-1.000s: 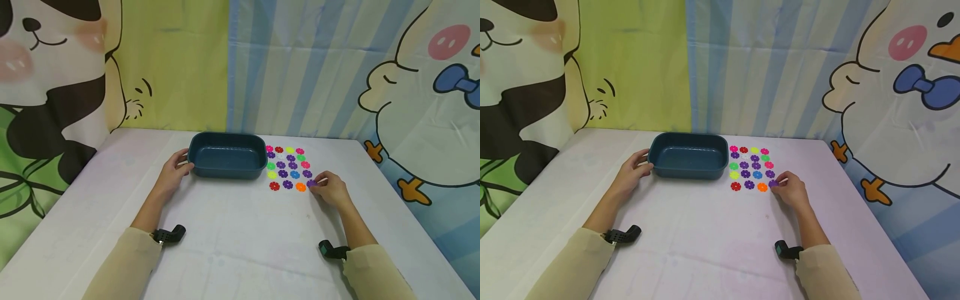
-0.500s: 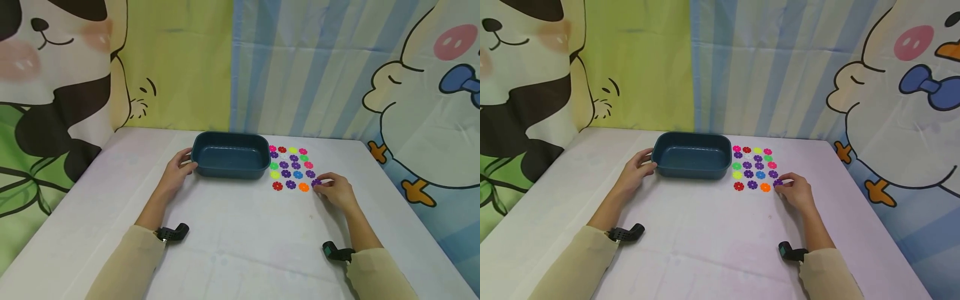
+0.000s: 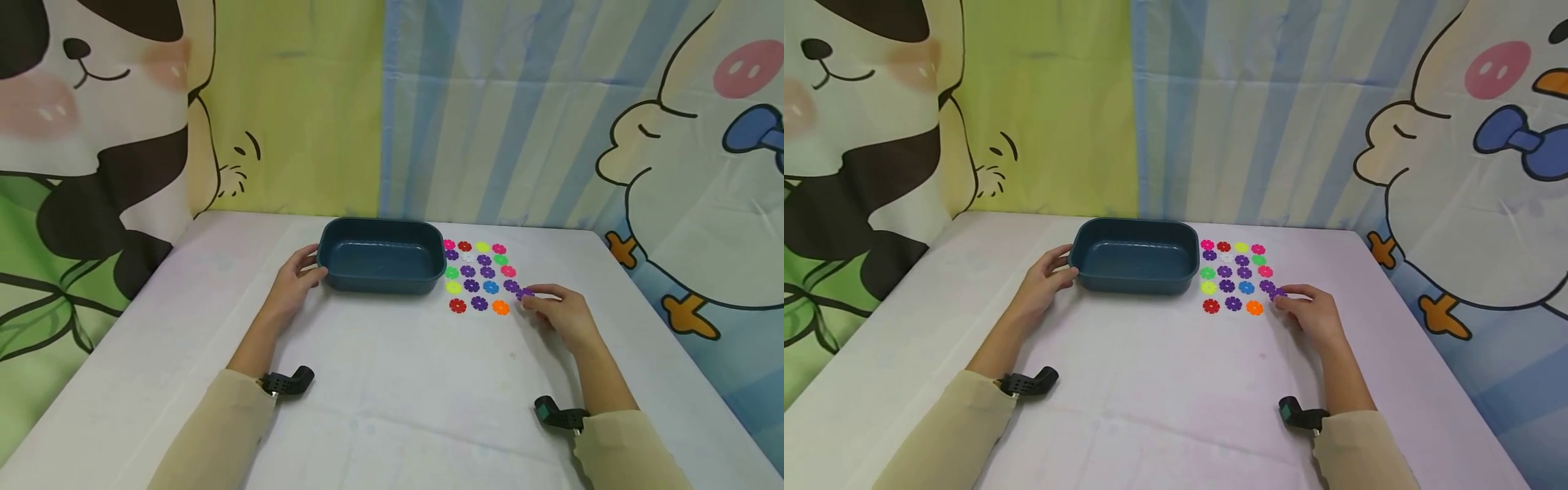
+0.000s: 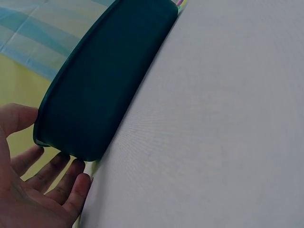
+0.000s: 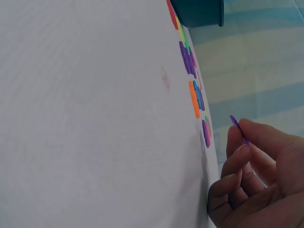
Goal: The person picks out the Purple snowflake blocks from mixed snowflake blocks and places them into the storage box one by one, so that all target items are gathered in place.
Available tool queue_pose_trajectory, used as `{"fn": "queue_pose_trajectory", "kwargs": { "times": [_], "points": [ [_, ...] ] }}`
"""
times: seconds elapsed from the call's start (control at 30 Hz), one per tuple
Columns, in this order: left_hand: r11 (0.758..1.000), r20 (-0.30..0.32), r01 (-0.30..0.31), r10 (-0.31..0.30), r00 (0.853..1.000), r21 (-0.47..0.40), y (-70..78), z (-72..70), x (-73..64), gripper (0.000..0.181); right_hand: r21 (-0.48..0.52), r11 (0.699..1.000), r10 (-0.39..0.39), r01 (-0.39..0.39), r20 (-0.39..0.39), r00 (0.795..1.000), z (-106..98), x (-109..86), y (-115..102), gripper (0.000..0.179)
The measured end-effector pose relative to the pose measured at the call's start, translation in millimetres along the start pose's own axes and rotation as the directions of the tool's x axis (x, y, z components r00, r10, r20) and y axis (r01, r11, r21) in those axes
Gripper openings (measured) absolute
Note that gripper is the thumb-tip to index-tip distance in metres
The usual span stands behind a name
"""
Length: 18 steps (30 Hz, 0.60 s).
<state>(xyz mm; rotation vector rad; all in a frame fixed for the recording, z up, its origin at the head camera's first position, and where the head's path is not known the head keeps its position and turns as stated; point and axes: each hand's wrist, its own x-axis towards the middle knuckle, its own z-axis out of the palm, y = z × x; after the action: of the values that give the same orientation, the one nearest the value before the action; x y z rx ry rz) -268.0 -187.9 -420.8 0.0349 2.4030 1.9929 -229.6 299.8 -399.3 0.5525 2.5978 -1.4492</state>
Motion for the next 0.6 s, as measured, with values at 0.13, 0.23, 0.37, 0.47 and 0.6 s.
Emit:
{"fn": "queue_pose_trajectory", "kwargs": {
  "times": [0.13,0.23,0.37,0.47,0.6],
  "points": [
    [1.000,-0.002,0.001,-0.001,1.000,-0.012,2.1,1.4,-1.8,0.064,0.043,0.999,0.030,-0.030,-0.012,0.999,2,-0.4,-4,0.058],
    [1.000,0.002,0.007,-0.007,1.000,-0.011,2.4,2.1,-1.7,0.064,0.074,0.997,0.038,-0.037,-0.017,0.999,1,-1.0,-8,0.058],
    [1.000,0.007,0.002,-0.002,1.000,-0.012,2.1,2.3,-0.8,0.065,0.100,0.995,0.026,-0.026,-0.006,1.000,-1,-3.1,-15,0.059],
    [1.000,0.005,0.001,-0.001,1.000,-0.009,2.1,2.1,-0.8,0.065,0.109,0.994,0.018,-0.018,0.003,1.000,-1,-5.0,-20,0.059],
    [1.000,0.002,0.002,-0.002,1.000,-0.006,1.3,-0.5,-2.3,0.065,0.121,0.992,0.024,-0.024,0.005,1.000,3,-5.4,-25,0.058]
  ]
}}
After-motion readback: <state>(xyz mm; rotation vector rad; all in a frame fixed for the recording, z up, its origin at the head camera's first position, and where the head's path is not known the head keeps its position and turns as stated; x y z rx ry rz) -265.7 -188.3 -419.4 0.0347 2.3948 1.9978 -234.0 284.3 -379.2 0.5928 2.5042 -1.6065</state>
